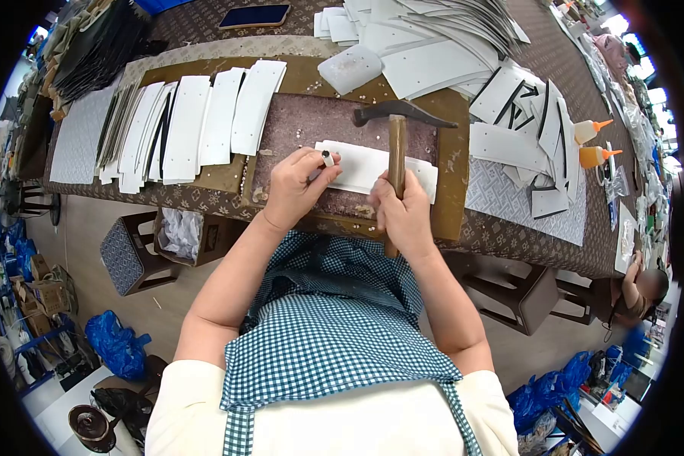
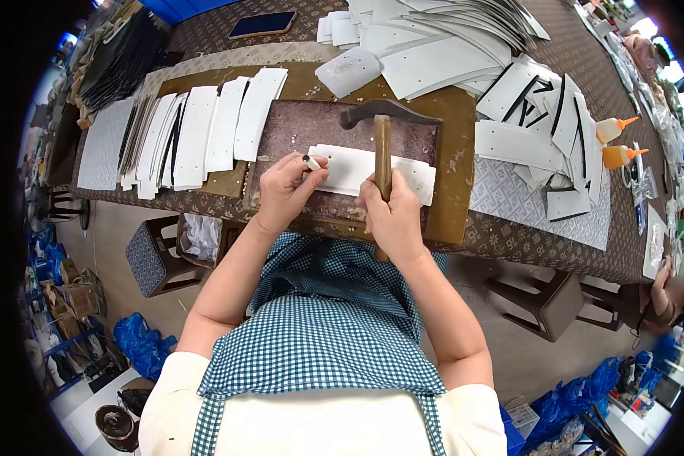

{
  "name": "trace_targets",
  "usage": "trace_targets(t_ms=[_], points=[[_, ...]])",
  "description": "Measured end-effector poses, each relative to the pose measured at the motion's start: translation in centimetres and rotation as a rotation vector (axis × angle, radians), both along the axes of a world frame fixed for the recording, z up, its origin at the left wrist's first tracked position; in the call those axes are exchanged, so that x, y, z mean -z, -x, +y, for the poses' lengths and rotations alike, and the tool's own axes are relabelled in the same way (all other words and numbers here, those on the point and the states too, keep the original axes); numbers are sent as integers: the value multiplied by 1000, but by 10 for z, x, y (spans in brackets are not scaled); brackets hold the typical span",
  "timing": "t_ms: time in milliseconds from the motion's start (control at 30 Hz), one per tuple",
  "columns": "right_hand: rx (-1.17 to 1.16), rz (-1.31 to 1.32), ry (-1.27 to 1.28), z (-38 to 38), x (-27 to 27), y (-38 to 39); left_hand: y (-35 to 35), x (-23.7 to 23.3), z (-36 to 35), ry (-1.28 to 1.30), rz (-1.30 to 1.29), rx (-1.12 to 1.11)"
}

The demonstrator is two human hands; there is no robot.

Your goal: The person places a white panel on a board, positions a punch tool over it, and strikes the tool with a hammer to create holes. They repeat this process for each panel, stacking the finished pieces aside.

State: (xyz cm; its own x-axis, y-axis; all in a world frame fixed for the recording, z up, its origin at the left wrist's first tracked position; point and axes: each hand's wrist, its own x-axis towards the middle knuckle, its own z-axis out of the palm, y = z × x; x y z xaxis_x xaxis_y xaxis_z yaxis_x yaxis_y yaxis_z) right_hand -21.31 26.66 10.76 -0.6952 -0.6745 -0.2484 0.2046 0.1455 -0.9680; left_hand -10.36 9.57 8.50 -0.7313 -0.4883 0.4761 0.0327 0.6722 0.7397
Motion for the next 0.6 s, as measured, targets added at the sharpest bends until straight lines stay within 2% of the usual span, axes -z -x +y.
trace_targets(t_ms=[67,133,167,233,267,300,400,433,500,533,600], points=[[-112,216,-129,9,-45,12,2,1,-1,41,19,19],[-147,422,-47,17,-104,21,5,3,-2,62,51,42],[-123,490,71,23,-125,25,5,4,-2,66,62,53],[-95,466,406,29,-152,23,6,5,-3,76,90,69],[-143,469,472,33,-158,23,6,6,-3,81,86,64],[-144,569,427,35,-153,22,5,5,-4,90,82,58],[-337,806,-153,33,-129,17,5,4,-3,88,69,47],[-521,904,-432,31,-116,20,4,4,-3,106,64,41],[-485,728,-377,32,-119,21,2,4,-4,116,56,47],[-483,776,-373,31,-127,23,4,6,-6,106,70,47],[-366,710,-257,30,-153,18,3,7,-4,91,68,54]])
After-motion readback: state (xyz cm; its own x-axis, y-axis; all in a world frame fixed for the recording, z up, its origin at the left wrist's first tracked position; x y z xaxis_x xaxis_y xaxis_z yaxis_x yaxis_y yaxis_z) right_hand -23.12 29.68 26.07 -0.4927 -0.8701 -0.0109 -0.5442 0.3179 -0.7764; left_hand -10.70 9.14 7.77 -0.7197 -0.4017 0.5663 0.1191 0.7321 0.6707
